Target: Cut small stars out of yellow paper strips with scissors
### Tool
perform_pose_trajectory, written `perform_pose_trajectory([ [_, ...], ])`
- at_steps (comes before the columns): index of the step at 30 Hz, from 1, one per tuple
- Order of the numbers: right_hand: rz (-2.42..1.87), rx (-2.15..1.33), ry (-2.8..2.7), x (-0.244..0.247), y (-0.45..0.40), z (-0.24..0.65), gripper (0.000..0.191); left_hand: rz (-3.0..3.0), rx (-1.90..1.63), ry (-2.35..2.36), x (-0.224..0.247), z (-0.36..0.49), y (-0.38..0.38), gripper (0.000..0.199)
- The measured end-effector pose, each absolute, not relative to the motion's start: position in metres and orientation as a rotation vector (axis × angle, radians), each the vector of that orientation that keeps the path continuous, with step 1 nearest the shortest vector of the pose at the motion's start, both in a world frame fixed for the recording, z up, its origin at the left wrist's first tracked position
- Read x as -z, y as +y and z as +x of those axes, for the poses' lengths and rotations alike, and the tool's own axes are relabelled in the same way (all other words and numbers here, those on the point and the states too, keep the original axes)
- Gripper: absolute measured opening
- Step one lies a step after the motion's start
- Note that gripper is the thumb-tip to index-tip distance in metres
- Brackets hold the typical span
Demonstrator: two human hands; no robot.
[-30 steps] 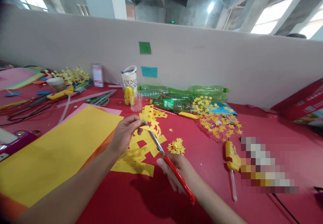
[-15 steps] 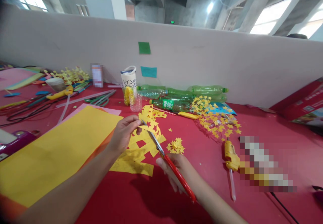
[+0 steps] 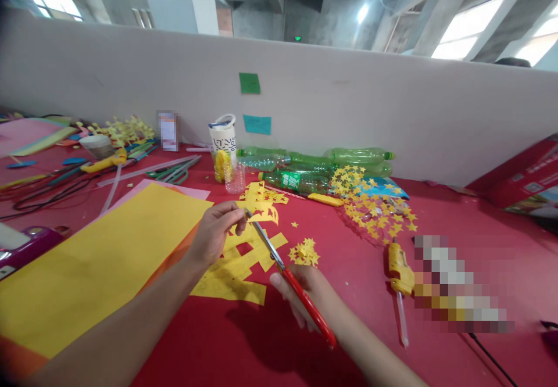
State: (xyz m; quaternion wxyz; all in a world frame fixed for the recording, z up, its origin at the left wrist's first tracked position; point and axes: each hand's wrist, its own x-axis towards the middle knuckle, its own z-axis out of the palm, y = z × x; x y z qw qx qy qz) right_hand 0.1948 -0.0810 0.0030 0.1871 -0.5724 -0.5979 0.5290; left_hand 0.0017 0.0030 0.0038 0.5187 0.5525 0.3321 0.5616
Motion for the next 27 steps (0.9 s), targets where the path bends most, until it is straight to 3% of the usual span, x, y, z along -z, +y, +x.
perform_pose_trajectory([
  [27, -1.519, -1.577, -1.624, 0.004, -0.088, 0.193, 0.046, 1.347, -1.292, 0.780, 0.001, 0.006, -0.002, 0.023],
])
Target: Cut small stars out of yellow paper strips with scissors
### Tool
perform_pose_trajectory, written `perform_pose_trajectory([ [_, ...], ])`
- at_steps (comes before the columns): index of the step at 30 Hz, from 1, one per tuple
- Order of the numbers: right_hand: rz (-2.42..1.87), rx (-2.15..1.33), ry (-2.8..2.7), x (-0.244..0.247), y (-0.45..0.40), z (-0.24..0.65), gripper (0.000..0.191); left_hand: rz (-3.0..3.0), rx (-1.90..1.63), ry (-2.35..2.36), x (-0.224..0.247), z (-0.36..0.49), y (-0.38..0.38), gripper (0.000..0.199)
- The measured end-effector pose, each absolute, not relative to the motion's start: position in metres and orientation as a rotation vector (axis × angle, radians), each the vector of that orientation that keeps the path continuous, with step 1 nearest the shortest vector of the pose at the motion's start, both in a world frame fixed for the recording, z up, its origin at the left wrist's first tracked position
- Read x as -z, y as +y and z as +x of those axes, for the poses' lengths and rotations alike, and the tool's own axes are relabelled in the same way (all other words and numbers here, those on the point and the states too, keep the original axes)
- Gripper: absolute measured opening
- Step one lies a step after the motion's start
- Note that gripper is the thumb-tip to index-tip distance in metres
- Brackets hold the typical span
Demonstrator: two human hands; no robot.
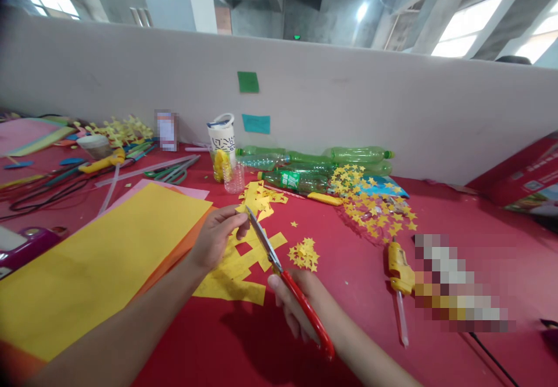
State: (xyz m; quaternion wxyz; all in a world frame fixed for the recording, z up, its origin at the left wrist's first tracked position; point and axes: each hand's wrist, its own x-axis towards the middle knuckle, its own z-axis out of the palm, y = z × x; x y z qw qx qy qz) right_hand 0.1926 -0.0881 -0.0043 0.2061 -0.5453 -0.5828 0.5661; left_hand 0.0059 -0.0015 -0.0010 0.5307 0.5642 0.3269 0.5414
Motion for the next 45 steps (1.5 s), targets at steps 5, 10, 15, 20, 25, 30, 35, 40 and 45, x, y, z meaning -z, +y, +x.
perform_pose_trajectory([
  [5, -1.595, -1.565, -1.607, 0.003, -0.088, 0.191, 0.045, 1.328, -1.284, 0.751, 0.001, 0.006, -0.001, 0.022],
  [10, -1.647, -1.527, -1.596, 0.000, -0.088, 0.188, 0.045, 1.302, -1.292, 0.738, 0.001, 0.005, 0.000, 0.021],
  [15, -1.625, -1.535, -1.622, -0.005, -0.086, 0.188, 0.042, 1.252, -1.330, 0.763, -0.002, 0.005, 0.000, 0.020],
  [20, -1.658, -1.530, -1.608, -0.012, -0.085, 0.187, 0.039, 1.190, -1.403, 0.796, -0.007, 0.006, 0.000, 0.014],
  [25, -1.594, -1.544, -1.657, -0.008, -0.086, 0.189, 0.043, 1.198, -1.420, 0.809, -0.008, 0.005, 0.000, 0.013],
  [30, -1.549, -1.533, -1.716, -0.010, -0.085, 0.191, 0.043, 1.244, -1.402, 0.823, -0.005, 0.004, 0.001, 0.013],
  [35, -1.518, -1.532, -1.764, -0.010, -0.084, 0.194, 0.042, 1.249, -1.400, 0.843, -0.005, 0.003, 0.002, 0.014],
  [40, -1.526, -1.520, -1.752, 0.000, -0.083, 0.196, 0.042, 1.249, -1.411, 0.865, -0.005, 0.003, 0.003, 0.014],
  [45, -1.542, -1.489, -1.752, -0.005, -0.083, 0.194, 0.042, 1.292, -1.357, 0.903, -0.006, 0.003, 0.002, 0.013],
])
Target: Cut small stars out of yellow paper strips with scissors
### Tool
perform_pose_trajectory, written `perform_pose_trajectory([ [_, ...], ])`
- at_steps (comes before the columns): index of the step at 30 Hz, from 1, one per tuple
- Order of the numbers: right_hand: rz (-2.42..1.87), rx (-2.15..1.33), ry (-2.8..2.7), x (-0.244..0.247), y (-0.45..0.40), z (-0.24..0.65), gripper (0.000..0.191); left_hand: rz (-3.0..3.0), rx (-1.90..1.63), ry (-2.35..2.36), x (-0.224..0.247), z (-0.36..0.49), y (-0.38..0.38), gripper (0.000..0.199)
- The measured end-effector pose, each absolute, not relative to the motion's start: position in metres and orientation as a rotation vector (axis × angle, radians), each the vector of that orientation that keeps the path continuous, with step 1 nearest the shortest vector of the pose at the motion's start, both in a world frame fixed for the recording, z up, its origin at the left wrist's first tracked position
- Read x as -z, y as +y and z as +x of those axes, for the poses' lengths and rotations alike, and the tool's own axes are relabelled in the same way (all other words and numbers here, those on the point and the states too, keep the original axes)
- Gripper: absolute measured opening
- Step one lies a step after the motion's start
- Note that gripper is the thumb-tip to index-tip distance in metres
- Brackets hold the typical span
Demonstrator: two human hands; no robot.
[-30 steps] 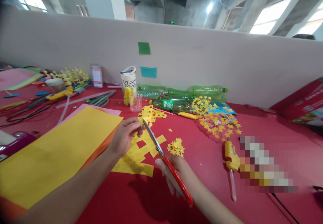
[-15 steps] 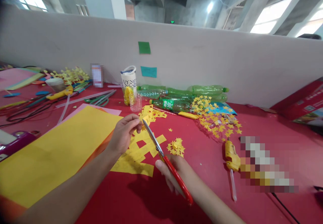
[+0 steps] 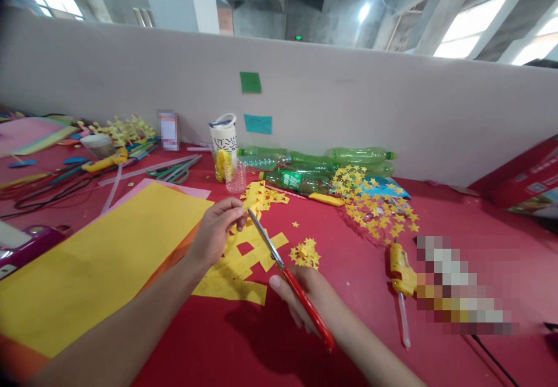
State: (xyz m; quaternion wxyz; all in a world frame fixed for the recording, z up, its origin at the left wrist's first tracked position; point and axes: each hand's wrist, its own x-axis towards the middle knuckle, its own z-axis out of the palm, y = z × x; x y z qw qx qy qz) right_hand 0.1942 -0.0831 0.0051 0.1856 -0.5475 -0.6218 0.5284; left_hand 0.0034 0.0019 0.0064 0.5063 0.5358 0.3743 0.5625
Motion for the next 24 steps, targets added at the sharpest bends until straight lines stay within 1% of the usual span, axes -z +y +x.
perform_pose_trajectory([
  [4, -1.532, -1.513, -1.751, -0.007, -0.082, 0.193, 0.042, 1.313, -1.338, 0.891, -0.007, 0.003, 0.002, 0.014],
  [11, -1.617, -1.510, -1.646, 0.006, -0.082, 0.195, 0.045, 1.313, -1.332, 0.844, -0.006, 0.002, 0.003, 0.013],
  [18, -1.540, -1.501, -1.722, 0.005, -0.083, 0.197, 0.045, 1.250, -1.337, 0.839, -0.004, 0.003, 0.004, 0.012],
  [24, -1.558, -1.482, -1.684, 0.005, -0.083, 0.196, 0.046, 1.266, -1.302, 0.815, -0.003, 0.003, 0.004, 0.012],
])
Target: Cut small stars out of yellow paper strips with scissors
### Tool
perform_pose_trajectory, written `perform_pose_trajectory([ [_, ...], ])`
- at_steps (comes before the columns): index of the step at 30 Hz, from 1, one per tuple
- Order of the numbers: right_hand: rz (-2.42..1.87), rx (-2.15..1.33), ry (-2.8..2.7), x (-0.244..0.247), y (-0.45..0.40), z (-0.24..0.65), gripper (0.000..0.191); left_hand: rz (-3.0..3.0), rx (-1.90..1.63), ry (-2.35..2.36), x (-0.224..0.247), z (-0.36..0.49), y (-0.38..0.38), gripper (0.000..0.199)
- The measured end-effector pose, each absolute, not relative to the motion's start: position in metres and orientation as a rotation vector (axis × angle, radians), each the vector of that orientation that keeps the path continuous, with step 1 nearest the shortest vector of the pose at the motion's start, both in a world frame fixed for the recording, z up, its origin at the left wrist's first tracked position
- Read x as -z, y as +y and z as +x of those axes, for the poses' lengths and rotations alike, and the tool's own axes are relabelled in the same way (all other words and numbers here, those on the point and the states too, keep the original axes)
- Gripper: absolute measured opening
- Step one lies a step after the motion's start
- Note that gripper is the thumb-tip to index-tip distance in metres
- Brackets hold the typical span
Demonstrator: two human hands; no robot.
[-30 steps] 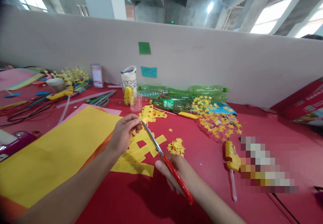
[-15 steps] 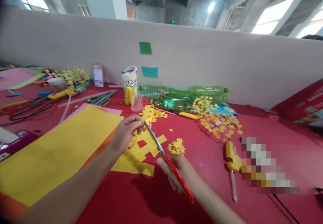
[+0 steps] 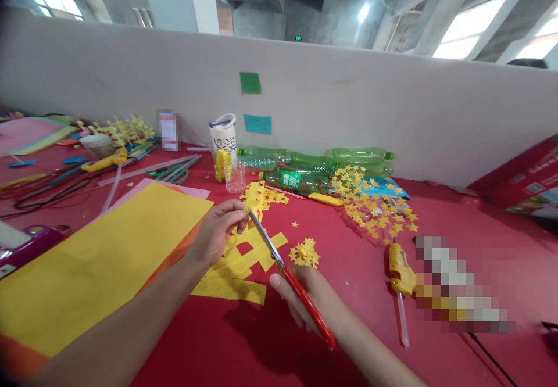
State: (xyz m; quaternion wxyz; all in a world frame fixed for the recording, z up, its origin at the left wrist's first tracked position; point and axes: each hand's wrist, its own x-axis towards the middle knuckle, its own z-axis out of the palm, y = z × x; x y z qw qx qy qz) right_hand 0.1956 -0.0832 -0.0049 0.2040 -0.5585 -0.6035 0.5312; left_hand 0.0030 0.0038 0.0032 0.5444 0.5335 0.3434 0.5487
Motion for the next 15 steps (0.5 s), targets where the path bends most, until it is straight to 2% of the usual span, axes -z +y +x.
perform_pose_trajectory([
  [15, -1.630, -1.468, -1.610, 0.0029, -0.0819, 0.1936, 0.045, 1.271, -1.236, 0.734, -0.0035, 0.0050, 0.0014, 0.015],
])
